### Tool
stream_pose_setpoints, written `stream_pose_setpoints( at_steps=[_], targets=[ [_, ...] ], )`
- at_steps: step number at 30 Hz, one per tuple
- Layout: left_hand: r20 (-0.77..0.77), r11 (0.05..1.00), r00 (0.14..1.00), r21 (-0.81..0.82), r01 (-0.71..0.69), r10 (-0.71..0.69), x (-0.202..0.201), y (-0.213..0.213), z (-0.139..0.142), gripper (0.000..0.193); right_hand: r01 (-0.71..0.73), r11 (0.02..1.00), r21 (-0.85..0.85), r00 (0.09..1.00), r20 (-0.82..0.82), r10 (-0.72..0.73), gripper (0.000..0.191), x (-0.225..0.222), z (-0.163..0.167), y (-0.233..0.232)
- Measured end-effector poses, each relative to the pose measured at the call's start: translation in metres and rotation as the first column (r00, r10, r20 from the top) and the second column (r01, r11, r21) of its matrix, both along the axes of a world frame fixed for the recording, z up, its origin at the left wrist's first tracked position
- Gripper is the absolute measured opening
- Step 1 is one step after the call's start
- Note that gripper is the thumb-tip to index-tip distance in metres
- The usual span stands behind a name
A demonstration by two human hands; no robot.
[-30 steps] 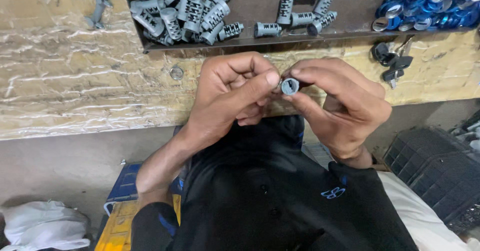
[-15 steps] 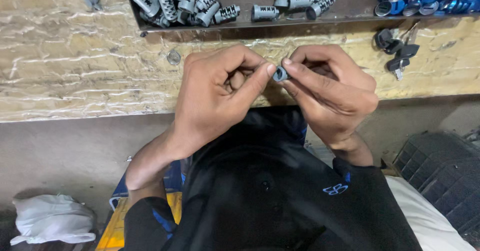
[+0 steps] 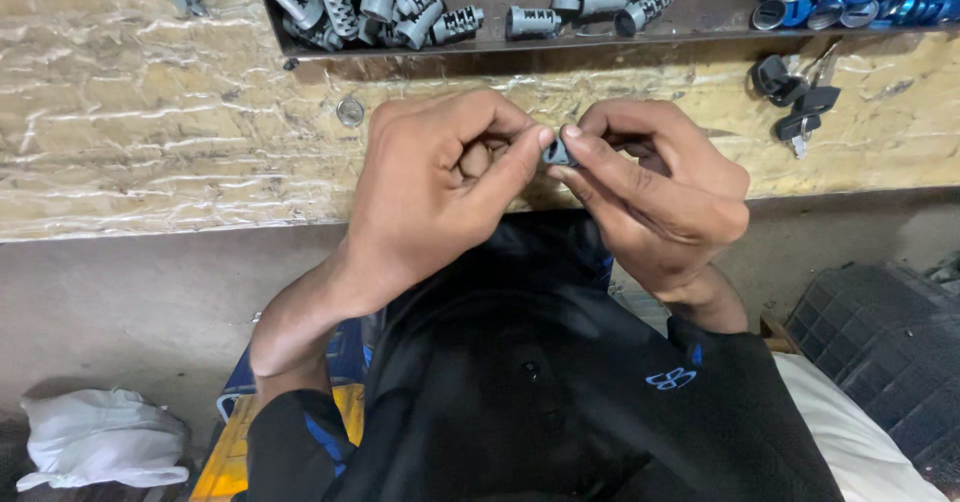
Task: The person sits at a workbench assembling lock cylinders, picking small pins and springs from a tray and pressing them into lock plugs by hand. They test each assembled cylinder with a key, place finished cylinders into a tray, and reach for parts from bins of gray and blue components.
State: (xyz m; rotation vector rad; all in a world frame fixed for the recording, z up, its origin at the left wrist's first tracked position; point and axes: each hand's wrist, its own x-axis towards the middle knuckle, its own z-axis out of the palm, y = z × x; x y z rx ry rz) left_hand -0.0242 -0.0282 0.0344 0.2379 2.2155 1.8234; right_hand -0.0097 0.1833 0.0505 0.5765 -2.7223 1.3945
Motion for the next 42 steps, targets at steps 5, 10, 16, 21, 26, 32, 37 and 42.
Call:
stream_pose_setpoints(
  at_steps=[5,10,16,21,26,32,37,42],
  targets=[
    [0.005,0.984,0.984,0.004,-0.179,0.179,0.009,0.021,-0.001,0.007,0.034,0.996,-0.078,0.997,0.071,-0.029,0.035,0.001,-0.01,-0.002],
    [-0.383,0.942,0.881,-0.072,-0.328,0.278,0.028,0.042,-0.014,0.012,0.036,0.998,-0.047,0.999,0.027,-0.034,0.035,0.005,-0.011,-0.006],
    [-0.415,0.982,0.891,0.046,-0.181,0.183,0.031,0.025,-0.013,0.029,-0.077,0.997,0.012,0.939,-0.336,0.077,0.04,0.011,-0.017,-0.006],
    [0.502,0.729,0.864,0.581,-0.362,0.028,0.021,0.023,-0.022,0.013,-0.232,0.967,0.109,0.933,-0.257,0.253,0.038,0.003,-0.017,0.012],
    [0.252,0.715,0.963,0.655,-0.243,0.097,0.035,0.036,-0.043,0.011,0.192,0.948,0.254,0.94,-0.327,-0.103,0.009,-0.049,-0.014,0.084],
    [0.114,0.787,0.98,0.584,-0.198,0.162,0.036,0.039,-0.045,0.01,0.221,0.597,0.771,0.928,-0.356,0.115,0.005,-0.073,-0.022,0.155],
    [0.107,0.778,0.981,0.597,-0.195,0.164,0.033,0.041,-0.041,0.011,0.188,0.472,0.861,0.939,-0.299,0.17,0.005,-0.081,-0.03,0.13],
    [0.077,0.803,0.986,0.573,-0.166,0.149,0.032,0.039,-0.038,0.015,0.206,0.635,0.745,0.93,-0.35,0.108,0.004,-0.087,-0.035,0.104]
  ],
)
